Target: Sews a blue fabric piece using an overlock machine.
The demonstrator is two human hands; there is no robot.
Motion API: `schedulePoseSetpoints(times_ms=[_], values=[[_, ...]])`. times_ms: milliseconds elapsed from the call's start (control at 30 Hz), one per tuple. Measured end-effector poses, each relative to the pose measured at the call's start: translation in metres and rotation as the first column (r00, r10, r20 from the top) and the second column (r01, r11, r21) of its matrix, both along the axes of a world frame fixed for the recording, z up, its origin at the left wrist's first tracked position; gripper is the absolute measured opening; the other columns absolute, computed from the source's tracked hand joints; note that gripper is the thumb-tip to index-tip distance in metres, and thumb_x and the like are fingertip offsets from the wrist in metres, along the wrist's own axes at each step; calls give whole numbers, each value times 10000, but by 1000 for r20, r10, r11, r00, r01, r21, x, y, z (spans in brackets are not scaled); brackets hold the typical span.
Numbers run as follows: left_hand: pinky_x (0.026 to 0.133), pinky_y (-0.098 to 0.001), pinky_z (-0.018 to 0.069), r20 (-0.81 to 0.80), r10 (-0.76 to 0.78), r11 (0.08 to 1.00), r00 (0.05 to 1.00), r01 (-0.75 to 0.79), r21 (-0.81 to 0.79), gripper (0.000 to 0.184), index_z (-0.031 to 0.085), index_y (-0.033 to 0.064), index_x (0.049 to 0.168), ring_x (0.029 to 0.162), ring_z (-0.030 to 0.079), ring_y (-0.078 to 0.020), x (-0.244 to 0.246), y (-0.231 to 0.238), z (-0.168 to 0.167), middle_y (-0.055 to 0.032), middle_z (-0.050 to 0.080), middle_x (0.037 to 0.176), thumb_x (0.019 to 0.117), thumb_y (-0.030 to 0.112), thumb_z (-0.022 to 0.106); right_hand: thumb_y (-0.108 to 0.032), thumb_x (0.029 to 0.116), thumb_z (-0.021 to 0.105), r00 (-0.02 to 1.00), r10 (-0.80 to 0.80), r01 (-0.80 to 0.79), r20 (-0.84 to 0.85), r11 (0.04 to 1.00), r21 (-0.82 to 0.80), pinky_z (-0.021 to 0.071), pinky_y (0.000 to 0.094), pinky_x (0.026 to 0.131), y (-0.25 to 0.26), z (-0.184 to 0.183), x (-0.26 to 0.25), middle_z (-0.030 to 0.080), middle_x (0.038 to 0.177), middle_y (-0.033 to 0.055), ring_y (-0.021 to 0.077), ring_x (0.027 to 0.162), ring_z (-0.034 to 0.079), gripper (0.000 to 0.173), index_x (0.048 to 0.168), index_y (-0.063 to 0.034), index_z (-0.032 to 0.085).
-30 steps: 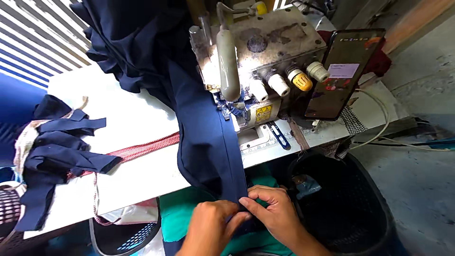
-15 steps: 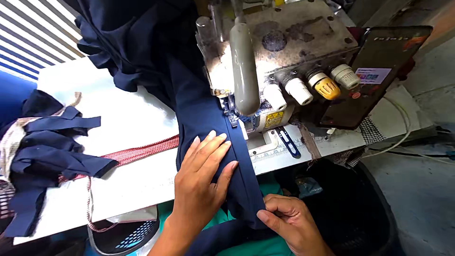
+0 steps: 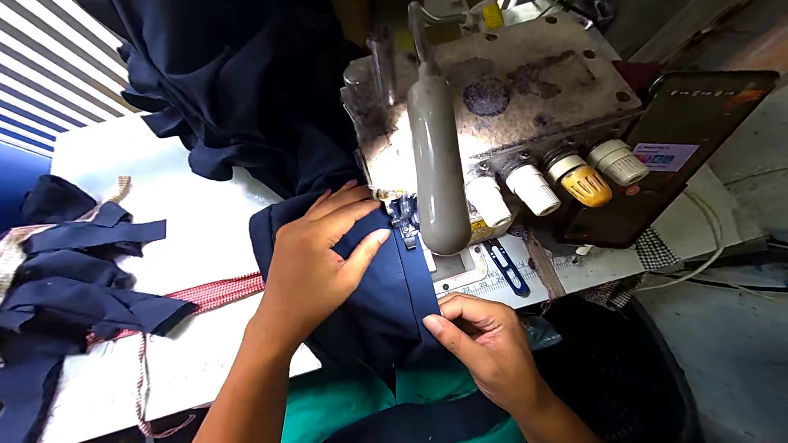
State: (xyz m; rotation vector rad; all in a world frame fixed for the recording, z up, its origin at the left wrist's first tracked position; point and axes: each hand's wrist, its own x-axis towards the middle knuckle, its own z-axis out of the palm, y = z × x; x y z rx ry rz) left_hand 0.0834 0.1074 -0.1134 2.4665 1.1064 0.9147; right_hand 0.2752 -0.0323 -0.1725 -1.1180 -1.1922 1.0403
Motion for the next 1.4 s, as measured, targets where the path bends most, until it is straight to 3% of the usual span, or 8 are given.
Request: schedulePoseSetpoints(times_ms=[333,500,633,800,967,1100,1233,1400], values=[[1023,-350,510,-21,-55,996,998,56,74,294,757,38,1070,1158,673,-173,-3,34,0,-110,736,1156,988,280,613,-86,948,683,996,-90,89,13,995,35,553,182,640,28,-3,-11,710,833,38,36,719,652,124,869,-3,731],[1132,-480,458,159,128,985,979,-144,99,345,699,34,1259,1383,525,-296,-33,-26,-6,-155,582,1452,1008,256,615,-109,985,647,949,-154,126,276,985,119,611,218,774,3,-12,15,753,994,34,59,870,708,154,1045,-33,767],[972,-289,537,509,413,911,755,-339,-236,444,479,-108,1377,1169,607,-109,-72,-70,-71,-123,570,1345,1052,194,504,-212,1018,593,611,-510,451,606,853,263,592,257,742,-18,-2,74,709,1049,82,107,887,678,285,1201,-38,725],[874,-297,582,715,441,885,543,-131,-447,353,485,42,1360,1004,683,-100,-87,-83,-100,54,684,1136,1072,232,410,-353,1036,569,274,-573,552,773,752,361,512,342,634,-7,15,120,634,962,151,206,744,582,542,1482,-47,547],[862,-209,564,586,374,915,718,-182,-361,512,412,-87,1437,974,654,-22,-74,-80,-91,-10,661,1135,1079,277,387,-400,1041,545,268,-567,549,779,754,360,515,401,633,4,20,120,644,973,164,240,727,591,547,1482,-77,558],[867,-243,581,633,363,926,684,-187,-329,490,388,-105,1433,940,679,-50,-76,-84,-97,-16,682,1096,1071,225,386,-285,1036,563,402,-635,529,660,749,399,557,330,624,-8,25,98,679,950,141,172,716,632,429,1344,1,643],[867,-263,570,630,404,915,664,-275,-296,522,369,-119,1439,984,664,-71,-76,-86,-101,-54,662,1135,1056,233,408,-356,937,719,698,-348,268,627,938,222,604,347,808,-13,0,42,708,1091,95,180,968,689,388,1201,-71,740],[819,-198,542,571,365,922,735,-372,-110,320,561,-57,1283,888,621,16,-60,-119,-69,36,646,1001,1042,147,507,-278,930,713,692,-180,37,699,976,215,576,349,884,-24,-30,4,727,1018,31,192,1022,678,176,881,-112,746]])
